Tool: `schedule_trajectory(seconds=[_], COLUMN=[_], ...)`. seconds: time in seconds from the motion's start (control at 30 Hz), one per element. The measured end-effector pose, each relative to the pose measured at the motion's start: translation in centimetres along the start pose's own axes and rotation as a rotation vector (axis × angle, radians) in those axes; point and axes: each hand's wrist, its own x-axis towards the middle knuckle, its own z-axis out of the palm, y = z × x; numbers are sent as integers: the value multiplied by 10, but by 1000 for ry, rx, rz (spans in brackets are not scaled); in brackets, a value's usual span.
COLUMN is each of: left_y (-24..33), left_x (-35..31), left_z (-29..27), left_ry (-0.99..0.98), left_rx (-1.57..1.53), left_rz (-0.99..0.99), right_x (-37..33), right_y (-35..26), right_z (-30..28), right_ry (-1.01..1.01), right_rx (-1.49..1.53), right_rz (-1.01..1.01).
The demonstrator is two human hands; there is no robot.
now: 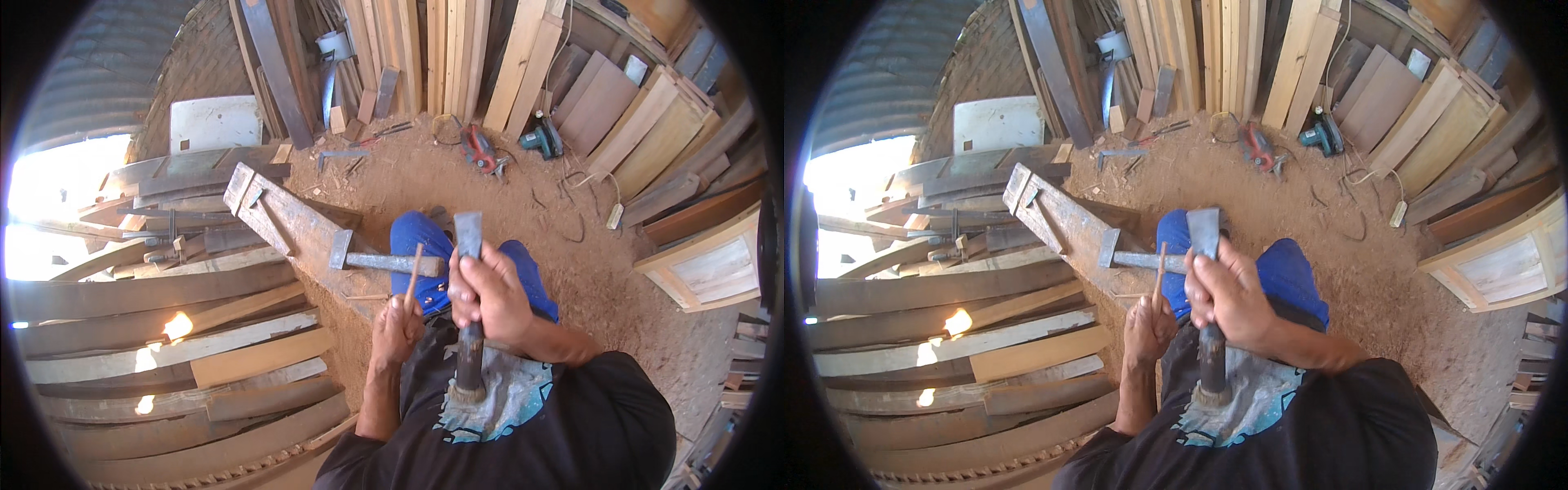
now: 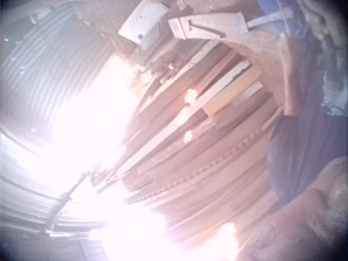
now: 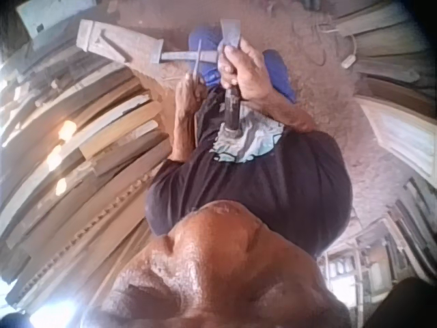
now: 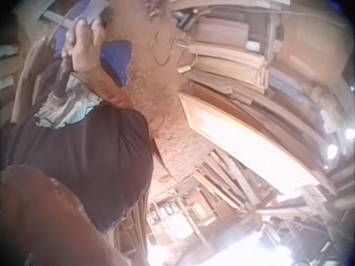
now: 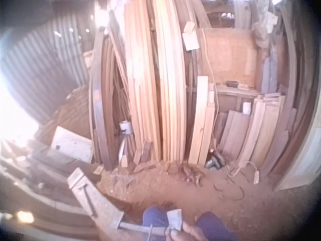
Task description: The person uses a chisel and a wooden mallet to carve a wooden dowel, then switches to a hammer and chisel to carve into a large timber beam.
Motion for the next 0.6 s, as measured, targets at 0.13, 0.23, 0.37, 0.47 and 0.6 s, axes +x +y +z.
schedule_trajectory(seconds=[0.13, 0.23, 0.37, 0.47, 0.6], left_y=[11, 23, 23, 20, 15], left_x=[12, 28, 33, 34, 48], left_z=[0, 8, 8, 17, 8], left_ry=[62, 30, -211, -143, 36], left_rx=[-327, -420, -356, -230, 290], left_rz=[-152, -210, -254, -224, 119], right_x=[33, 51, 58, 60, 54], right_y=[3, -3, -2, 5, 0], right_z=[-24, -35, -38, -49, -75], right_ry=[40, 70, 35, 81, 113], right_rx=[9, -115, -247, -405, -483], right_rz=[-41, -108, -82, -146, -116])
